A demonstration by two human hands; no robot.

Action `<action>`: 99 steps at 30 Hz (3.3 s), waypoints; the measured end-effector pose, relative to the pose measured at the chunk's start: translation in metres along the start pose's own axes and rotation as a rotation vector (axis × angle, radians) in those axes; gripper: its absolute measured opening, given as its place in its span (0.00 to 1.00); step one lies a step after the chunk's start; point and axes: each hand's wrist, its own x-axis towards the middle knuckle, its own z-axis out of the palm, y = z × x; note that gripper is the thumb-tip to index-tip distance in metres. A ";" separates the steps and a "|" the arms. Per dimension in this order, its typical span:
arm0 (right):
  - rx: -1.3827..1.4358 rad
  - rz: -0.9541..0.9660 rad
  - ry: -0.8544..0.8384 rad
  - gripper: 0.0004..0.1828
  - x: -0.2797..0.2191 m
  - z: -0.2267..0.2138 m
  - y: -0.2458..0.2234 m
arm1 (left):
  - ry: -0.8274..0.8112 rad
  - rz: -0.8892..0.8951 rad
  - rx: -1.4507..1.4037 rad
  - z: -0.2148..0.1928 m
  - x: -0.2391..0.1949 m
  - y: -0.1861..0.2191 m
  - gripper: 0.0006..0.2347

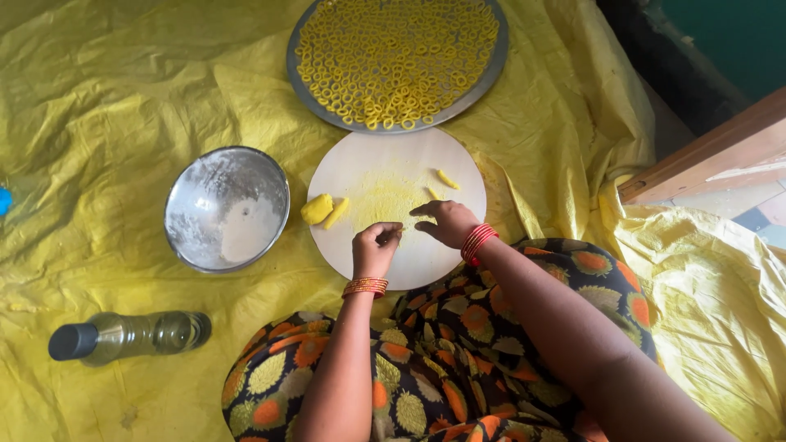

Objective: The person rolls small pieces of yellow dough into thin strips on a floured board, then joins the ends to form rings and places them on a tray. The person repeats this process continuously.

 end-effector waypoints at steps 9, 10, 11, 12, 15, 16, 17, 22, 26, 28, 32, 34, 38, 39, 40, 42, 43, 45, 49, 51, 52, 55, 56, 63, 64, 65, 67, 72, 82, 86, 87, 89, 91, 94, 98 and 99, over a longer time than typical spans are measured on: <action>0.606 -0.198 0.104 0.22 -0.007 -0.006 -0.006 | -0.067 -0.041 -0.496 -0.006 0.001 0.008 0.08; 0.626 -0.201 0.103 0.21 -0.009 -0.009 -0.009 | -0.068 -0.045 -0.523 -0.005 0.001 0.008 0.08; 0.647 -0.204 0.103 0.20 -0.011 -0.011 -0.011 | -0.069 -0.049 -0.549 -0.005 0.001 0.008 0.08; 0.667 -0.206 0.103 0.19 -0.014 -0.013 -0.014 | -0.070 -0.053 -0.575 -0.004 0.001 0.008 0.09; 0.729 -0.229 0.089 0.19 -0.019 -0.020 -0.022 | -0.071 -0.056 -0.653 -0.004 0.002 0.009 0.09; 0.699 -0.246 0.103 0.19 -0.022 -0.021 -0.025 | -0.067 -0.050 -0.653 -0.004 0.001 0.009 0.09; 0.669 -0.263 0.116 0.19 -0.024 -0.022 -0.027 | -0.063 -0.044 -0.654 -0.005 0.001 0.009 0.09; 0.590 -0.357 0.195 0.20 -0.028 -0.022 -0.035 | -0.041 -0.058 -0.634 -0.007 0.001 0.013 0.08; 0.509 -0.374 0.239 0.21 -0.027 -0.020 -0.036 | -0.049 -0.072 -0.586 -0.010 0.001 0.016 0.08; 0.476 -0.363 0.246 0.22 -0.026 -0.020 -0.034 | -0.058 -0.089 -0.557 -0.011 0.001 0.017 0.08; 0.465 -0.392 0.246 0.22 -0.026 -0.020 -0.031 | -0.072 -0.119 -0.537 -0.012 0.001 0.020 0.08; 0.465 -0.401 0.245 0.21 -0.025 -0.020 -0.029 | -0.082 -0.136 -0.508 -0.013 0.001 0.023 0.09; 0.400 -0.409 0.265 0.17 -0.024 -0.019 -0.027 | -0.094 -0.165 -0.446 -0.017 0.000 0.031 0.12; 0.374 -0.421 0.276 0.16 -0.023 -0.019 -0.027 | -0.091 -0.167 -0.435 -0.018 0.000 0.033 0.13; 0.334 -0.424 0.282 0.15 -0.023 -0.019 -0.027 | -0.090 -0.165 -0.410 -0.019 0.001 0.035 0.14; 0.252 -0.428 0.295 0.14 -0.022 -0.019 -0.029 | -0.087 -0.161 -0.360 -0.021 0.002 0.037 0.16; 0.209 -0.448 0.306 0.13 -0.023 -0.019 -0.030 | -0.100 -0.144 -0.314 -0.021 0.002 0.038 0.16; 0.124 -0.489 0.326 0.11 -0.024 -0.017 -0.032 | -0.127 -0.112 -0.221 -0.022 0.001 0.039 0.16; 0.075 -0.427 0.285 0.06 -0.024 -0.013 -0.033 | -0.166 -0.046 -0.091 -0.022 0.001 0.036 0.14; 0.046 -0.406 0.270 0.06 -0.022 -0.010 -0.032 | -0.161 0.010 0.014 -0.023 0.001 0.033 0.12; 0.074 -0.403 0.280 0.06 -0.020 -0.008 -0.030 | -0.172 -0.017 0.015 -0.023 0.002 0.031 0.11; 0.181 -0.371 0.293 0.08 -0.016 -0.007 -0.023 | -0.198 -0.114 0.065 -0.023 0.005 0.021 0.11; 0.229 -0.343 0.288 0.09 -0.015 -0.007 -0.020 | -0.203 -0.155 0.113 -0.022 0.008 0.016 0.11; 0.493 -0.168 0.249 0.12 -0.009 -0.012 -0.009 | -0.265 -0.278 0.244 0.022 0.023 -0.029 0.11; 0.547 -0.132 0.238 0.12 -0.009 -0.013 -0.009 | -0.248 -0.240 0.245 0.029 0.024 -0.035 0.12; 0.600 -0.095 0.226 0.12 -0.008 -0.014 -0.008 | -0.231 -0.203 0.246 0.035 0.024 -0.040 0.13; 0.696 -0.035 0.215 0.13 -0.007 -0.018 -0.006 | -0.207 -0.113 0.286 0.042 0.027 -0.046 0.14; 0.852 0.082 0.193 0.15 -0.004 -0.028 -0.005 | -0.228 0.003 0.562 0.045 0.024 -0.045 0.13; 1.120 0.087 0.146 0.17 -0.007 -0.028 0.001 | -0.083 0.071 0.411 0.043 0.018 -0.019 0.18; 1.243 0.082 0.155 0.15 -0.010 -0.026 0.003 | -0.155 -0.095 -0.328 0.048 0.020 -0.007 0.22; 1.259 0.090 0.159 0.14 -0.010 -0.026 0.002 | -0.171 -0.125 -0.417 0.048 0.019 -0.006 0.20; 1.275 0.094 0.184 0.14 -0.011 -0.028 0.001 | -0.147 -0.139 -0.521 0.045 0.018 -0.003 0.14; 1.274 0.109 0.207 0.15 -0.012 -0.030 0.000 | -0.126 -0.176 -0.570 0.042 0.018 0.000 0.11; 1.240 0.142 0.241 0.16 -0.012 -0.033 0.001 | -0.096 -0.237 -0.632 0.033 0.018 0.001 0.09; 1.202 0.129 0.263 0.16 -0.011 -0.031 0.002 | -0.048 -0.242 -0.848 0.026 0.020 0.005 0.09; 1.200 0.118 0.262 0.16 -0.010 -0.030 0.003 | -0.035 -0.245 -0.887 0.025 0.020 0.006 0.09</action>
